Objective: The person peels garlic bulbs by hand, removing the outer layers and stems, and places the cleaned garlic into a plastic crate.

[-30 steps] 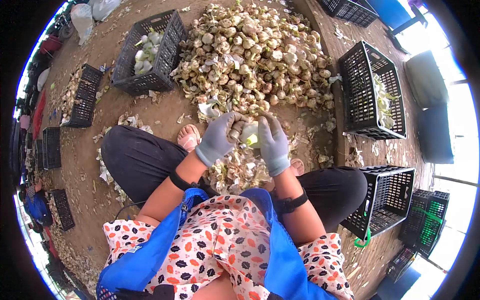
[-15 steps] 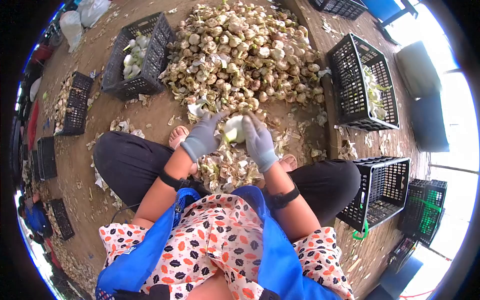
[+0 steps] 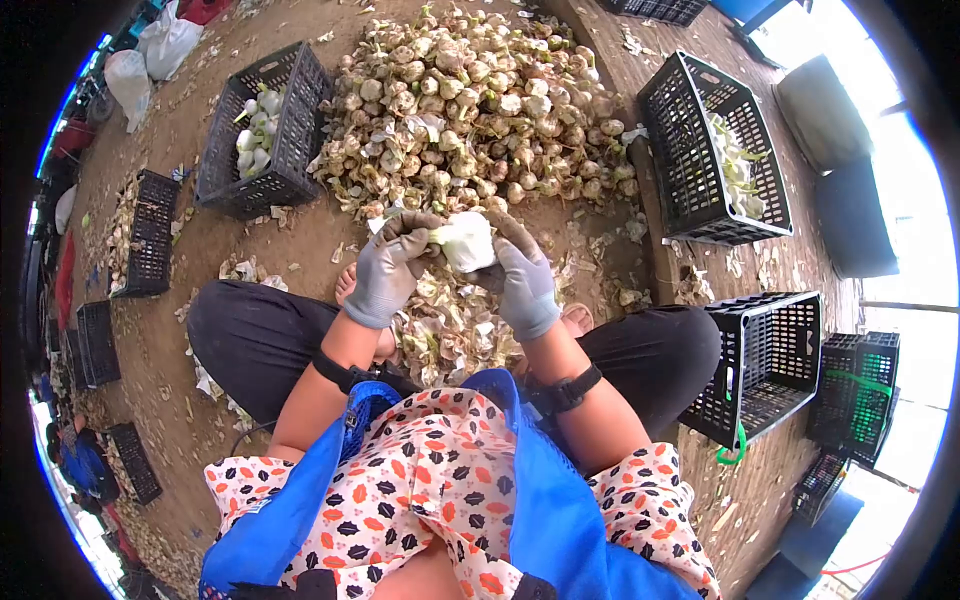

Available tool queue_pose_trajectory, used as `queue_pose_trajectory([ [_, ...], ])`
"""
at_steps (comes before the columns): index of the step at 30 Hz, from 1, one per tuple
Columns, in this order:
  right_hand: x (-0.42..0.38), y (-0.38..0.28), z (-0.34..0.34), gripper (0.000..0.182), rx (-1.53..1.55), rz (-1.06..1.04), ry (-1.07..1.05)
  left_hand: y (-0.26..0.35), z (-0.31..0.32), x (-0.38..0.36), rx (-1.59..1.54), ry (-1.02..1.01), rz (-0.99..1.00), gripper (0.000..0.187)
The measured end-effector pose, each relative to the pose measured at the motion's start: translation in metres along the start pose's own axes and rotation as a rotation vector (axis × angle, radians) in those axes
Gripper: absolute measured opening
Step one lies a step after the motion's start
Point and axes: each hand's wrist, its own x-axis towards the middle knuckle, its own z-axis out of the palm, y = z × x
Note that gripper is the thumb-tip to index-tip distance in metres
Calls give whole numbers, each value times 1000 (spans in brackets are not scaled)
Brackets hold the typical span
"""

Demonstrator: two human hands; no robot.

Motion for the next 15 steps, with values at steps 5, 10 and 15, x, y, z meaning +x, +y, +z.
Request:
queue_pose_trajectory([
  [5,11,-18,-23,29,447,-14,-213,-1,-11,1,-456,-106,-78,20],
  [10,-2,-30,0,45,-60,157,-133,-2,-9,-1,-556,-14,-138,19],
  [15,-5,-22,4,33,-571,-40,-223,-8,-3,-2,-121,-27,-137,23],
])
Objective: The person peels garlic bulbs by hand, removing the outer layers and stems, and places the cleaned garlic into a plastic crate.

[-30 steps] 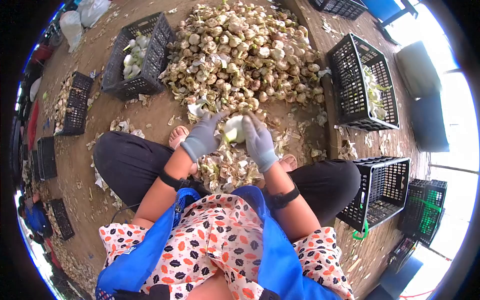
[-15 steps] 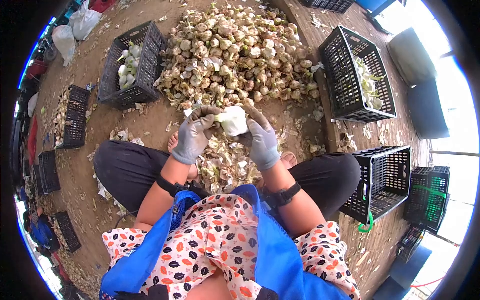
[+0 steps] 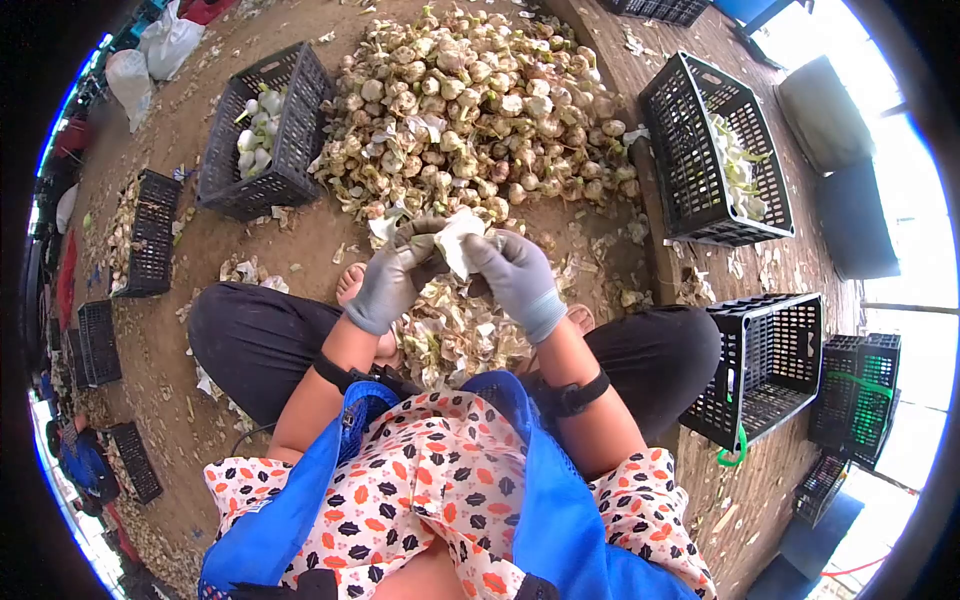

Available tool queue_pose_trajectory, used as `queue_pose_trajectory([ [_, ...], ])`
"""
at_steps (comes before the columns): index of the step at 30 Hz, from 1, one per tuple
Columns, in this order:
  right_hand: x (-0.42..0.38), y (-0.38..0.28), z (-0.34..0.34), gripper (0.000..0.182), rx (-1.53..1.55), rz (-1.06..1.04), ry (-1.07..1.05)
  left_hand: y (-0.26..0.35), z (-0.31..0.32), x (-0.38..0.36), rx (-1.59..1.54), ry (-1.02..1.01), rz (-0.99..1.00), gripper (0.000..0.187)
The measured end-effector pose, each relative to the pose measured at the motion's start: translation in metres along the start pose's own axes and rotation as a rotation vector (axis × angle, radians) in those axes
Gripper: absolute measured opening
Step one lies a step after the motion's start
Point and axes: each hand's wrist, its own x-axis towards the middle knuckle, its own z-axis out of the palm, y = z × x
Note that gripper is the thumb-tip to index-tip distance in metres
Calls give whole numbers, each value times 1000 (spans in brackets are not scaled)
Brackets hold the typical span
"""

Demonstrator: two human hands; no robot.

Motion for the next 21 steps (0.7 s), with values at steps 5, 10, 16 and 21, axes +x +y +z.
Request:
queue_pose_trajectory([
  [5,-1,-3,-13,28,1083,-261,-419,0,10,-1,-272,-44,-51,28],
  [10,7,1,-18,12,706,33,197,-10,-10,5,-465,21,-120,34],
  [16,6,57,0,22,-756,-13,60,113,-47,23,-541,143,311,41],
  [21,-8,57,30,25,-1051,90,-419,295,-136,72,-193,519,687,30],
])
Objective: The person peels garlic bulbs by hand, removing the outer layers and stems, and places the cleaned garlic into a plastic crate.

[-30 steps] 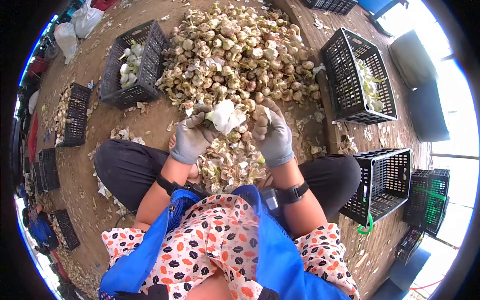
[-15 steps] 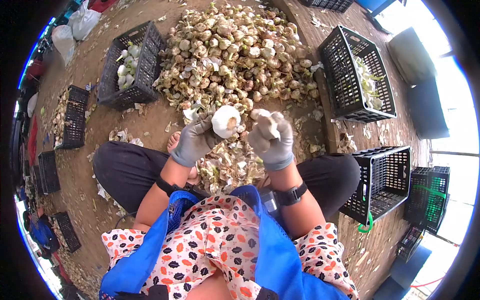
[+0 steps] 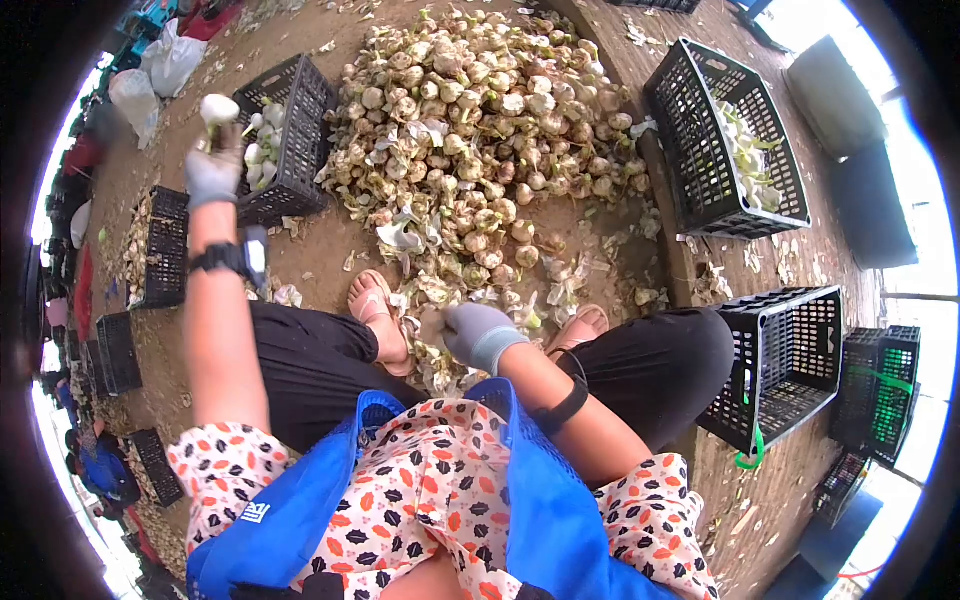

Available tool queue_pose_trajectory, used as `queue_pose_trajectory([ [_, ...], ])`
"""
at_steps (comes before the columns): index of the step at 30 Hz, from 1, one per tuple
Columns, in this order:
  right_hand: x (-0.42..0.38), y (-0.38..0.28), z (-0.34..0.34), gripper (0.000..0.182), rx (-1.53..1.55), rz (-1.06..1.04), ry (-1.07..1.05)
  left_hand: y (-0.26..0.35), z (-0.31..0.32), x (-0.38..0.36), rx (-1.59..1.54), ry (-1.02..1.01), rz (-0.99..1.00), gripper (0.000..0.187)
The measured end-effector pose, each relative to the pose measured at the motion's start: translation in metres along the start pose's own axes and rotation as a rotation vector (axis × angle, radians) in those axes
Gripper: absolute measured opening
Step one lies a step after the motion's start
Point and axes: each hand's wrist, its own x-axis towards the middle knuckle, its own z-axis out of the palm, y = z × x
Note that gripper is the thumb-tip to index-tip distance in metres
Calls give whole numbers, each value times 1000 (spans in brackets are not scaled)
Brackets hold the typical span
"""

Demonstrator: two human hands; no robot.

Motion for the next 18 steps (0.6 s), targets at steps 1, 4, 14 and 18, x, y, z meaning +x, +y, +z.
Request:
queue_pose_trajectory([
  [1,-3,-2,0,27,-16,5,-26,13,-11,30,296,-3,43,24],
  [4,-9,-7,-6,30,-36,33,-59,-16,3,15,1292,170,5,28],
  [14,2,6,-4,38,-37,92,-132,-340,-50,-132,1995,-1082,-137,62],
  [18,4,7,-10,39,38,116,-142,-375,-34,-180,2304,-1180,-153,57],
])
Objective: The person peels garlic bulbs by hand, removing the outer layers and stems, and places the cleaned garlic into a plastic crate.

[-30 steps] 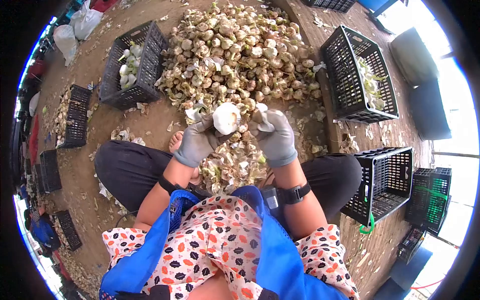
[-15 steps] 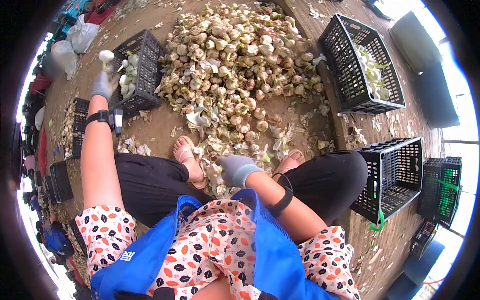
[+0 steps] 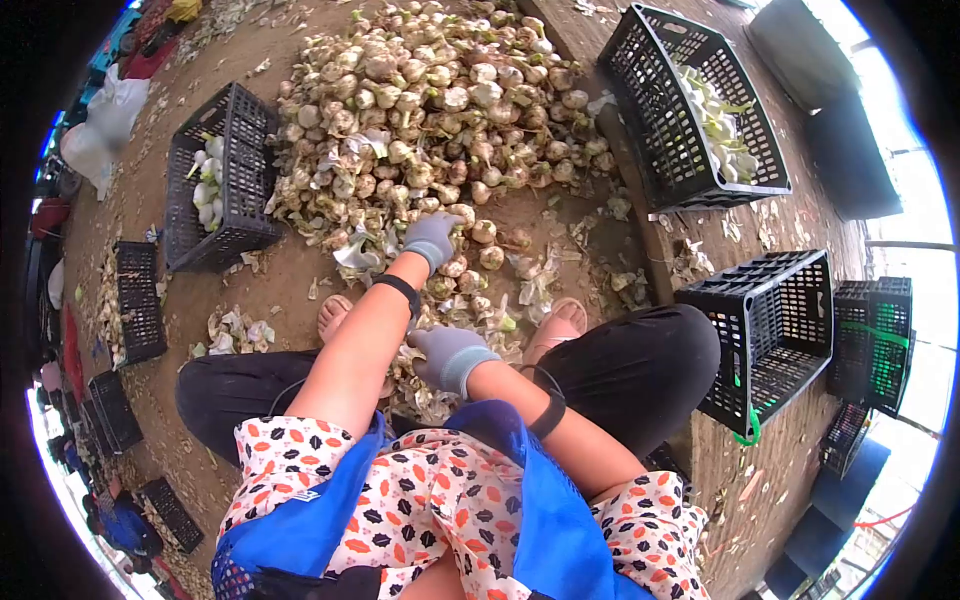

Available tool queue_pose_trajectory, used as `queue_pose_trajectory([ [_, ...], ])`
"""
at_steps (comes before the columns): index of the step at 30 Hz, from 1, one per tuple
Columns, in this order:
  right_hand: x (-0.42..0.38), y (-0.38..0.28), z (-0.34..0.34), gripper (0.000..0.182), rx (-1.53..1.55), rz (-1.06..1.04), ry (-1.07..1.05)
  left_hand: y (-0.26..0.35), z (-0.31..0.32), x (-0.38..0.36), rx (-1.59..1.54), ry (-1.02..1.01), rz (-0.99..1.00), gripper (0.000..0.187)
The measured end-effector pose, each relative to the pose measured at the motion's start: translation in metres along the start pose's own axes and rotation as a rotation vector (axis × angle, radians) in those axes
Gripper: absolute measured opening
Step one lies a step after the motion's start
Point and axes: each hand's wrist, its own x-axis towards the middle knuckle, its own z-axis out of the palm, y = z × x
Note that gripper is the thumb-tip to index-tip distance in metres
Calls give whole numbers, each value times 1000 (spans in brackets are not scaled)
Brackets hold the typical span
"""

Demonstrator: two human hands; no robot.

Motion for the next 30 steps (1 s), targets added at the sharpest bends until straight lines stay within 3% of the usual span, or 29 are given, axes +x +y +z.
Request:
queue_pose_trajectory([
  [2,-3,1,-5,39,37,13,10,-6,-4,12,-246,-39,-174,46],
  [3,-4,0,-12,40,41,39,-15,-18,6,17,-555,73,-208,41],
  [4,-2,4,-11,40,46,38,-14,-33,14,22,-551,71,-208,41],
  [6,2,18,-10,43,135,52,308,-48,1,18,-906,221,-351,42],
  [7,-2,17,-18,49,305,71,440,-31,-38,-20,-1048,332,-256,43],
  [8,-5,15,-26,55,475,89,573,-43,-57,-33,-991,173,-164,46],
  [9,5,23,-24,62,677,71,683,-33,-90,-60,-719,59,-39,42],
  [10,15,30,-21,70,881,54,790,-31,-104,-83,-913,122,199,33],
  [11,-3,11,-44,80,1381,74,605,-23,-120,-101,-1129,34,289,31],
  [12,-4,11,-47,81,1661,7,533,-15,-128,-115,-1344,-57,382,29],
  [14,-7,11,-48,74,1788,-212,399,-8,-124,-132,-1518,-63,399,25],
  [15,-7,8,-48,74,1782,-221,397,4,-129,-147,-1610,9,333,26],
  [17,-6,2,-46,63,1478,-299,725,9,-123,-159,-1696,58,251,28],
  [18,-2,3,-41,63,1476,-304,719,12,-119,-165,-1784,98,156,31],
  [19,5,7,-32,62,1156,-372,946,16,-116,-170,-1640,188,224,41],
  [21,-2,0,-33,63,483,-449,1268,20,-117,-182,-1525,248,213,39],
  [22,-7,-3,-34,63,480,-455,1267,25,-118,-188,-1510,283,236,37],
  [24,-13,-10,-36,61,153,-552,1359,18,-103,-189,-1551,283,251,38],
  [26,-10,-6,-31,59,144,-564,1382,19,-98,-197,-1593,279,267,40],
  [28,-11,-2,-28,60,67,-599,1342,29,-104,-210,-1587,417,350,48],
  [30,-10,-3,-27,61,91,-591,1369,28,-106,-215,-1608,362,396,52],
])
